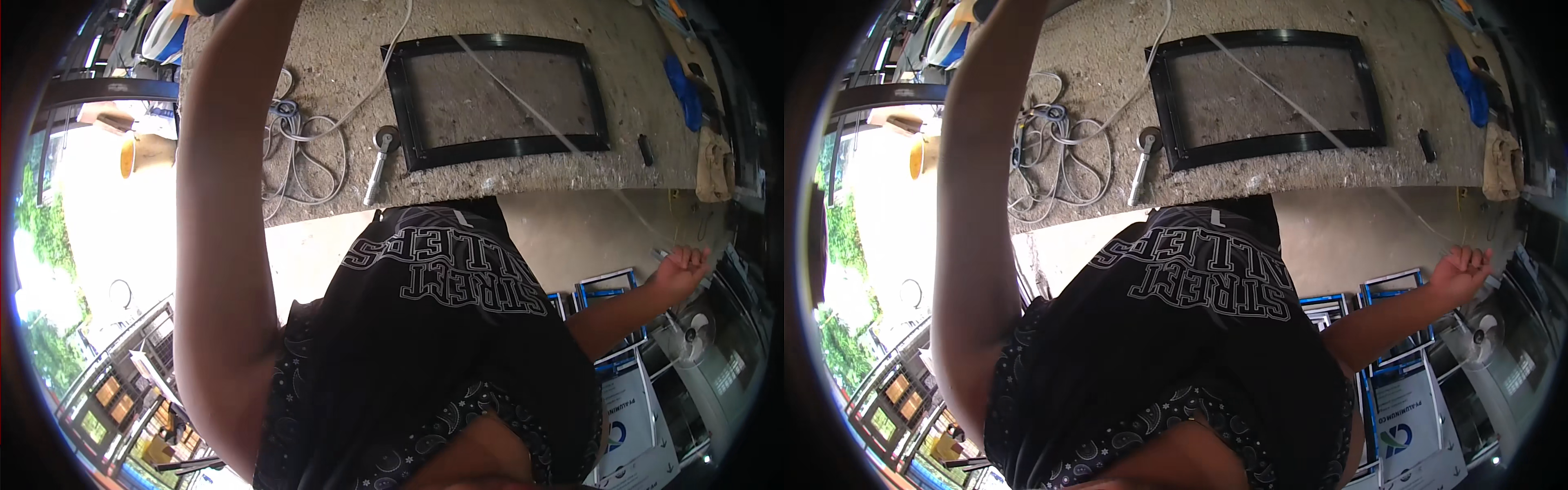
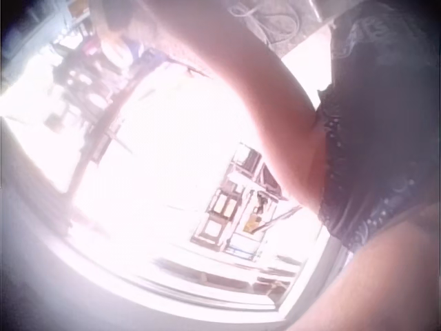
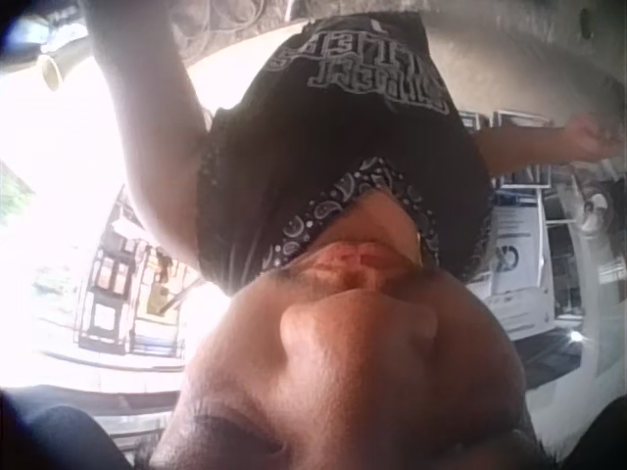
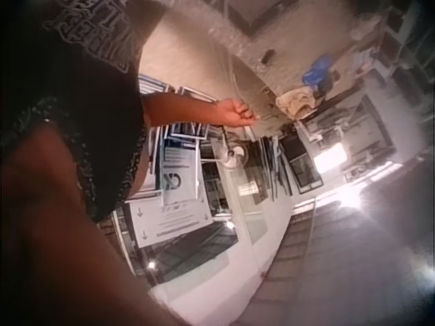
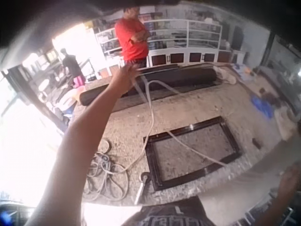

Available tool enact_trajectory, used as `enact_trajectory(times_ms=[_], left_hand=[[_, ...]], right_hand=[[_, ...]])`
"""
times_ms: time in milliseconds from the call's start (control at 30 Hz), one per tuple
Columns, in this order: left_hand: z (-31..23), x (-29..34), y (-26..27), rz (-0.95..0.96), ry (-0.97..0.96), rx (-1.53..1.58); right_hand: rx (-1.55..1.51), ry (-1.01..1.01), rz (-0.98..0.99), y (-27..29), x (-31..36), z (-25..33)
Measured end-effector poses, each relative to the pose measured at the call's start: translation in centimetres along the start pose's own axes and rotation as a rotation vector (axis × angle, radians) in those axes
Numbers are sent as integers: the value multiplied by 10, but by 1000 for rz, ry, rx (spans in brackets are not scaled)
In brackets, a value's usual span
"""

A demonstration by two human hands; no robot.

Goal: The person uses a spline roller to press a rubber seal into the groove of a black frame and cuts the spline using scissors.

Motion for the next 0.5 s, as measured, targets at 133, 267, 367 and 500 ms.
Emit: enact_trajectory(times_ms=[133, 267, 367, 500], left_hand=[[172, 121, 29, -520, 733, 923], [225, 209, 46, -923, 921, 975], [205, 213, 90, -389, 1036, 50], [214, 230, 77, 921, 745, -1609]], right_hand=[[-249, 86, 32, 83, -34, 34], [-184, 221, -157, 219, -63, 106], [110, 286, -432, 240, -62, 127], [479, 283, -621, 232, -53, 148]])
Point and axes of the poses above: each hand's wrist, its own x-axis away from the middle knuckle, its own y-axis out of the back of the hand, z = x × y, the point moved 10 cm from there along -x, towards the middle knuckle, and after that the axes turned 1 degree about z, right-handed, at the moved point
